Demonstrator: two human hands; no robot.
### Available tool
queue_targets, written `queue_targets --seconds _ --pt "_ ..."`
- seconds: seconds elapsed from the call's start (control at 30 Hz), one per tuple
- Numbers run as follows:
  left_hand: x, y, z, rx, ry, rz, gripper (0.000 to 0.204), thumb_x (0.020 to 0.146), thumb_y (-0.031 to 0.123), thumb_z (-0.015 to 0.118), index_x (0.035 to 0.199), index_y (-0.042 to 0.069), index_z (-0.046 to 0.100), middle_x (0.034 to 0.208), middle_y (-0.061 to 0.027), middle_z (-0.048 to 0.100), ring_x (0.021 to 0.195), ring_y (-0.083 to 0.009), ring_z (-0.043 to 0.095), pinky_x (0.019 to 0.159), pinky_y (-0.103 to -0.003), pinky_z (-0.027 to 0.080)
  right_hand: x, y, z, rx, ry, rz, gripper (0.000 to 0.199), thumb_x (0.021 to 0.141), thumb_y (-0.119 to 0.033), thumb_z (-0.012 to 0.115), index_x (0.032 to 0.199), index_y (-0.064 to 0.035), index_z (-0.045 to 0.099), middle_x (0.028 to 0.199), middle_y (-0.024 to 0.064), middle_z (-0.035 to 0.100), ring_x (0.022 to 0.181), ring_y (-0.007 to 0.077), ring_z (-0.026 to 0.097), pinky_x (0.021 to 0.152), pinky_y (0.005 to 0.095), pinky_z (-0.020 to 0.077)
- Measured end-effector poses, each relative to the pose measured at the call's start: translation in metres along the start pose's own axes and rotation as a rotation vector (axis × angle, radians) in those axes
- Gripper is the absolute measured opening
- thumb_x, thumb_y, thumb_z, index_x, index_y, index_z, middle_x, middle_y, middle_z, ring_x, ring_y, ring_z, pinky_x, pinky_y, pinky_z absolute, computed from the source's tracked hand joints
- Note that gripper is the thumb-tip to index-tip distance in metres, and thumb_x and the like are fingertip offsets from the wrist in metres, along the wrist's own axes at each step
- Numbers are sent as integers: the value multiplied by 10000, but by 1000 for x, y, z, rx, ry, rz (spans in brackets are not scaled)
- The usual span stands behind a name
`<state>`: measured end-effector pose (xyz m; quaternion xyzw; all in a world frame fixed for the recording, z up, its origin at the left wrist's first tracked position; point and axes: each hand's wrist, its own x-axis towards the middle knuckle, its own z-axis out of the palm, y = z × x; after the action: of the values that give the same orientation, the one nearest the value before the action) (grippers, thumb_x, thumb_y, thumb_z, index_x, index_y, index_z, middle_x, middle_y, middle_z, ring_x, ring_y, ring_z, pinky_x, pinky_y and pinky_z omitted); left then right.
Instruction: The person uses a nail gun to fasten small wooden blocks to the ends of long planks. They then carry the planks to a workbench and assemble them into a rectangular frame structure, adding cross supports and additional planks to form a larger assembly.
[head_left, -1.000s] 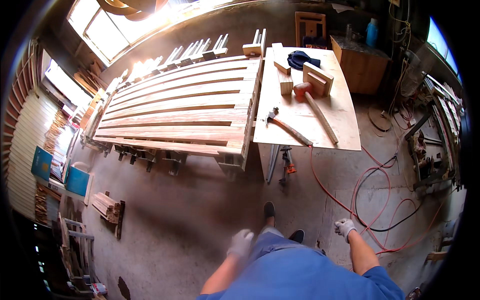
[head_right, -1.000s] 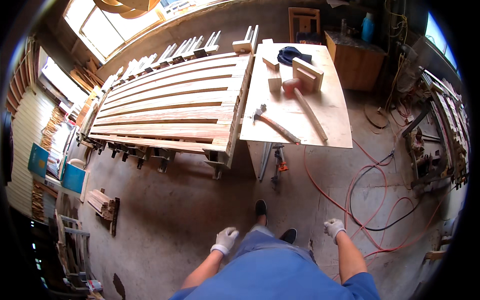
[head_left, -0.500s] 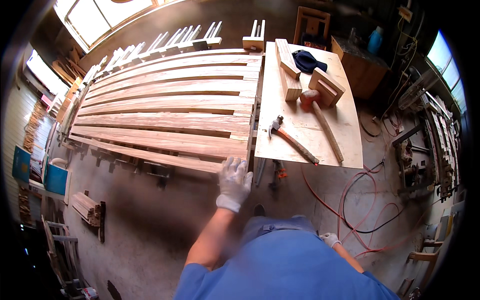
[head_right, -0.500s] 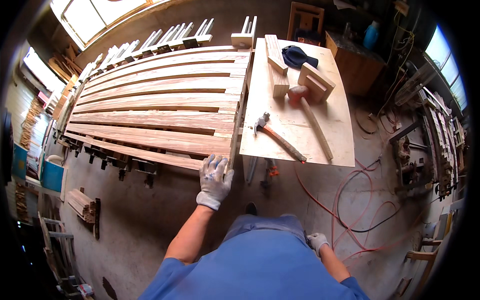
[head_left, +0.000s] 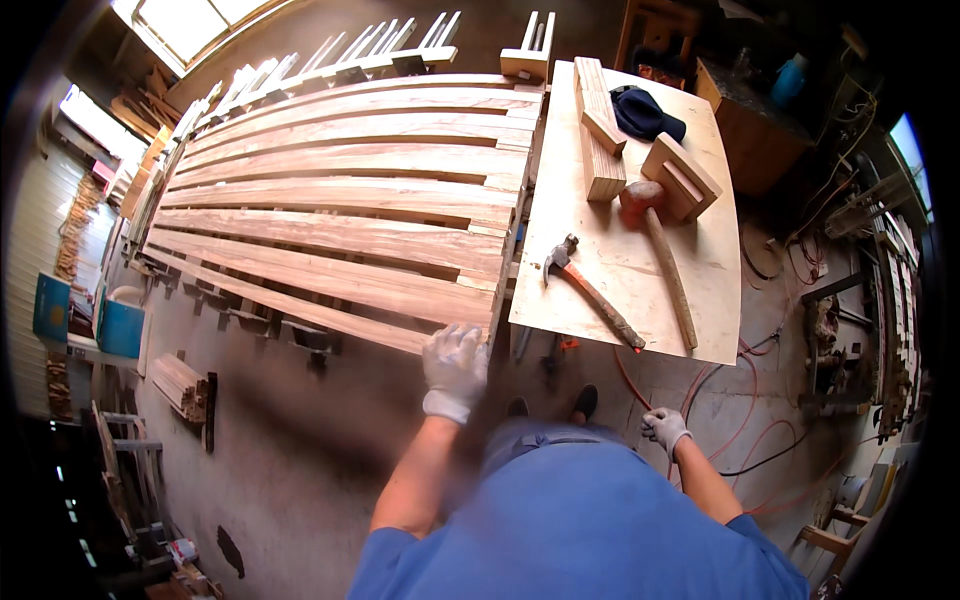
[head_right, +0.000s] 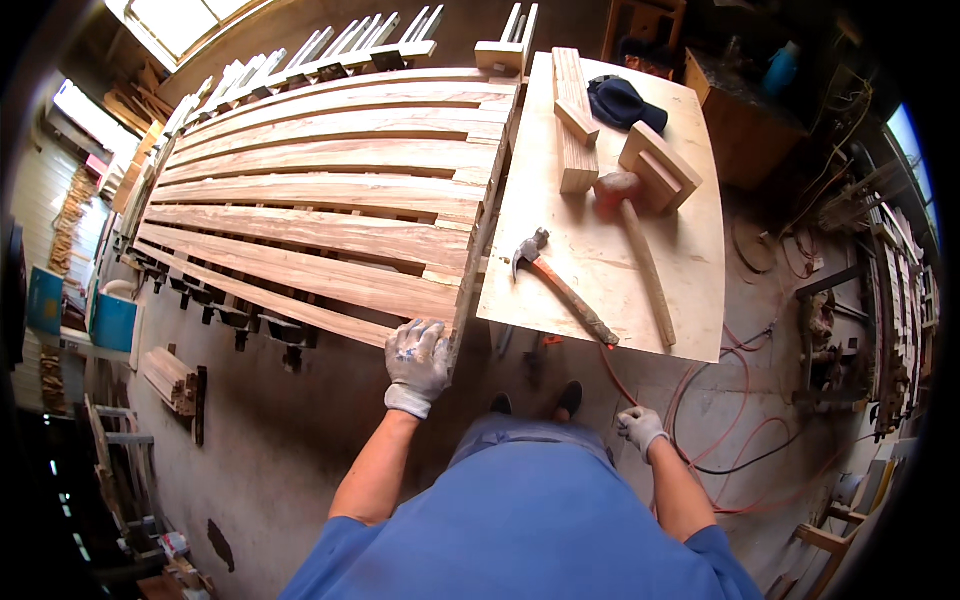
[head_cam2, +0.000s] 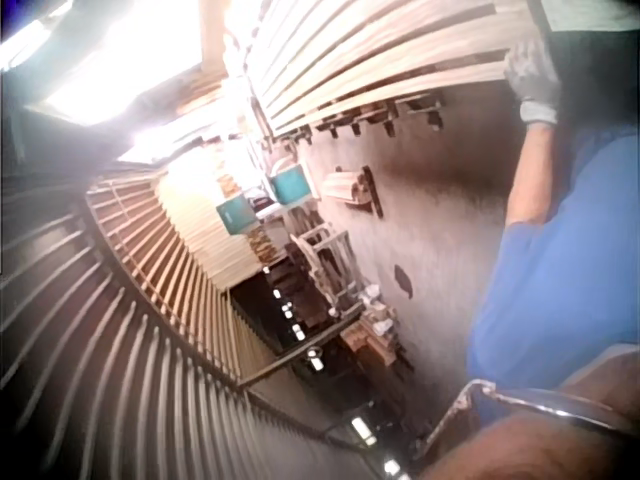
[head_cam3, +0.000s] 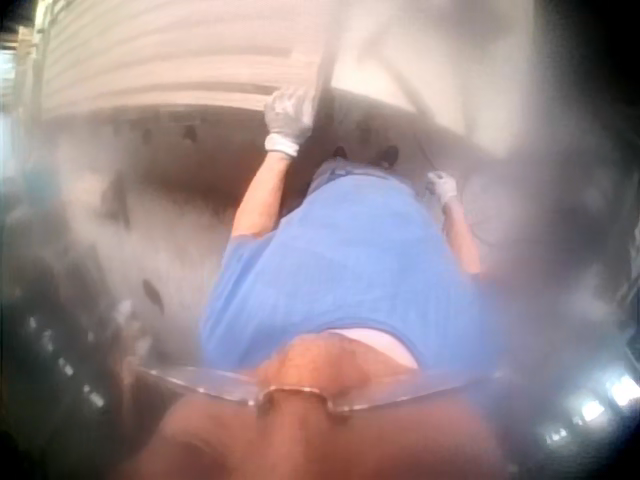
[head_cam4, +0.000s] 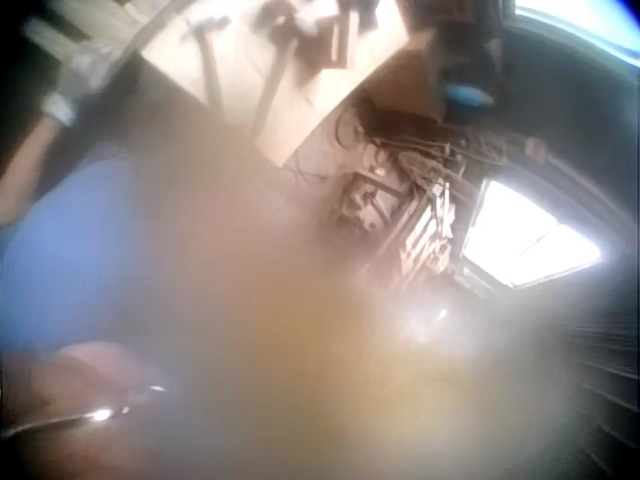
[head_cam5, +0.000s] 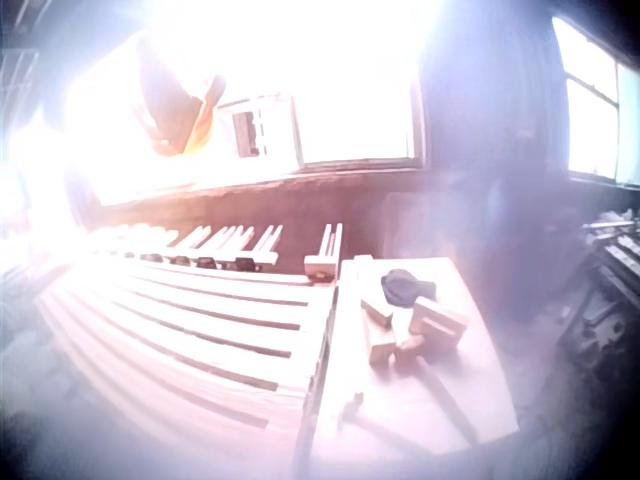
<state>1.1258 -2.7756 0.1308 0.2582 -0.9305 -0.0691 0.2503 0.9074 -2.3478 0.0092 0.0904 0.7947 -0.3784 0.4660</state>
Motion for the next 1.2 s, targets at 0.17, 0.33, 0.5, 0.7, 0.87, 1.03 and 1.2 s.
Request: queue_targets --seconds 0.17,0.33,0.5,0.7,0.87,1.03,1.2 --pt "-1 -1 2 22 -42 -39 289 875 240 666 1122 93 691 1151 -98 704 1143 -327 617 1007 -459 418 40 7 -18 27 -79 25 128 973 -126 648 1006 -4 671 795 50 665 650 155 639 569 289 484" --pt "2 7 -5 -28 23 -171 577 852 245 712 1367 36 555 1346 -180 595 1266 -376 538 1084 -478 394 37 16 -26 -108 -90 162 137 995 -130 615 1009 4 635 773 61 646 619 153 622 529 287 461" --pt "8 5 -16 -97 47 -323 747 818 218 726 1451 -52 438 1417 -242 530 1343 -432 473 1156 -529 338 33 31 -35 -102 -49 205 164 990 -159 635 1040 -3 639 812 88 680 633 190 653 550 318 491" --pt "-14 -5 -12 28 -120 -323 759 807 218 758 1460 -14 449 1452 -205 529 1369 -397 462 1181 -522 306 35 38 -39 -84 -83 200 185 985 -173 635 1067 -7 645 850 100 704 688 208 693 592 321 513" --pt "-1 2 -15 72 -209 -253 746 808 248 743 1448 -18 468 1439 -184 543 1390 -400 439 1196 -544 273 32 32 -29 -65 -76 199 178 976 -187 643 1040 -22 658 810 71 685 660 178 670 571 306 499" --pt "3 -1 -2 86 -237 -187 741 803 242 754 1450 5 482 1407 -198 567 1387 -411 435 1195 -552 274 25 14 -19 -177 -106 98 199 966 -204 659 971 -7 691 813 83 706 662 176 674 572 312 509" --pt "11 -2 -5 98 -250 -185 720 813 245 732 1451 17 486 1406 -194 570 1340 -412 488 1181 -540 311 53 52 -21 -260 -33 46 205 953 -188 684 951 14 721 868 127 749 732 197 719 610 327 546"
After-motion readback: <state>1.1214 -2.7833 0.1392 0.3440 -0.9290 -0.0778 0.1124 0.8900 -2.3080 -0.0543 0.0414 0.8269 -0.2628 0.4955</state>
